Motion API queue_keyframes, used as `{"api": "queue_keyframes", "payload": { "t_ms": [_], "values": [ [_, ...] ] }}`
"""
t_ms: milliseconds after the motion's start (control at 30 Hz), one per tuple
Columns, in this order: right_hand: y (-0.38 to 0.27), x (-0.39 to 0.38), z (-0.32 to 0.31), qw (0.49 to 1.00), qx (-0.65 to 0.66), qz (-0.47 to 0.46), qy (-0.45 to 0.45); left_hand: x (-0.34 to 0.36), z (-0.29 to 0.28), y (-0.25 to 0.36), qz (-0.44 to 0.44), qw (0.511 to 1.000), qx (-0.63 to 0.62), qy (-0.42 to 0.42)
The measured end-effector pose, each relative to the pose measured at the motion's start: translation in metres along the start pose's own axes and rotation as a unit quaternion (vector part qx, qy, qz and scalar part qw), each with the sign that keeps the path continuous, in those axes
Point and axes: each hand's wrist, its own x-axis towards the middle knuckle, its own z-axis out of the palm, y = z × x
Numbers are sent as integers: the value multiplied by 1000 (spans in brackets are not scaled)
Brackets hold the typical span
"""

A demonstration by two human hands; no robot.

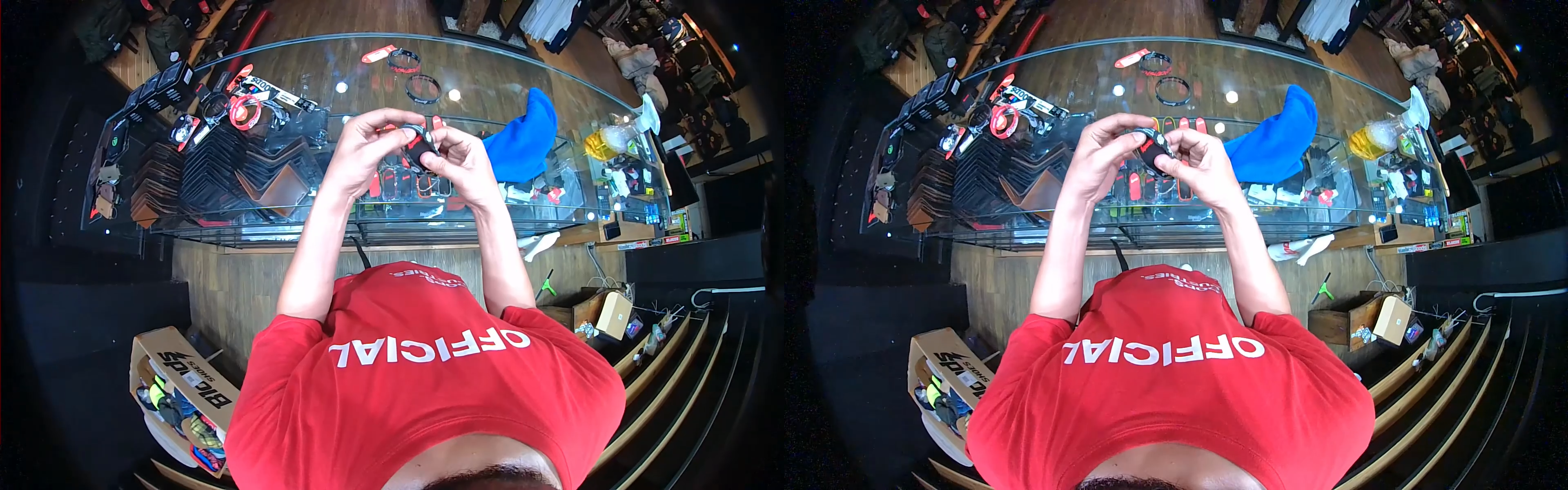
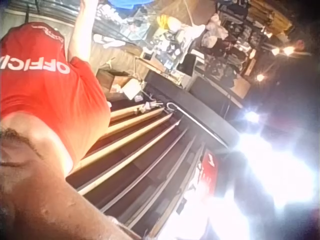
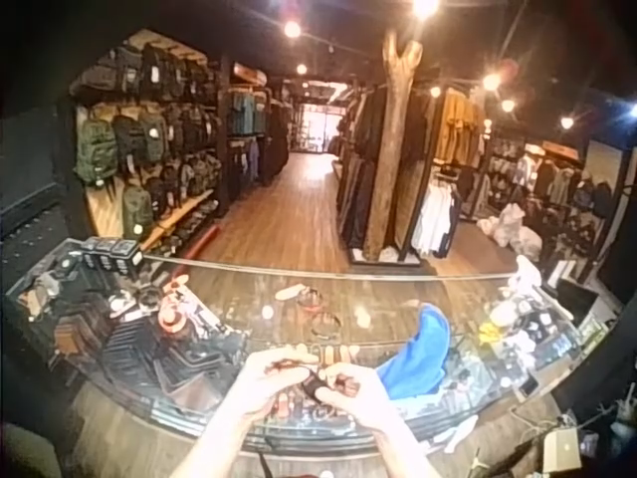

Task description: Cleaning and organizing various small patches and pouches on a glass display counter using a microfiber cloth.

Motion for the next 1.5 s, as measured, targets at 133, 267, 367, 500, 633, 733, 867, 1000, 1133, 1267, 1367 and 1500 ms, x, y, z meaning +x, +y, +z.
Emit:
{"api": "queue_keyframes", "payload": {
  "t_ms": [133,267,367,500,633,733,867,1000,1133,1267,1367,1500],
  "values": [
    [-2,-1,6,999,44,5,19,-1,6,3,32,999,36,-7],
    [-4,0,14,996,82,8,46,-3,14,6,65,992,104,-2],
    [-1,0,13,996,69,15,62,-7,16,2,72,987,140,13],
    [-3,4,15,994,65,8,88,-18,23,-8,39,970,235,41],
    [0,8,15,994,41,-8,104,-20,24,-27,31,984,166,65],
    [4,8,11,994,29,-16,104,-22,21,-38,77,972,195,104],
    [8,8,9,994,3,-6,110,-23,28,-38,120,944,255,173],
    [11,9,9,991,-29,-32,126,-20,32,-38,139,924,293,202],
    [15,10,9,987,-20,-53,148,-16,29,-44,131,945,229,194],
    [15,11,8,989,-20,-45,140,-14,25,-43,94,963,184,172],
    [14,12,9,989,-11,-45,138,-13,21,-46,69,972,146,169],
    [15,14,9,990,-1,-48,133,-12,15,-46,53,979,117,157]
  ]
}}
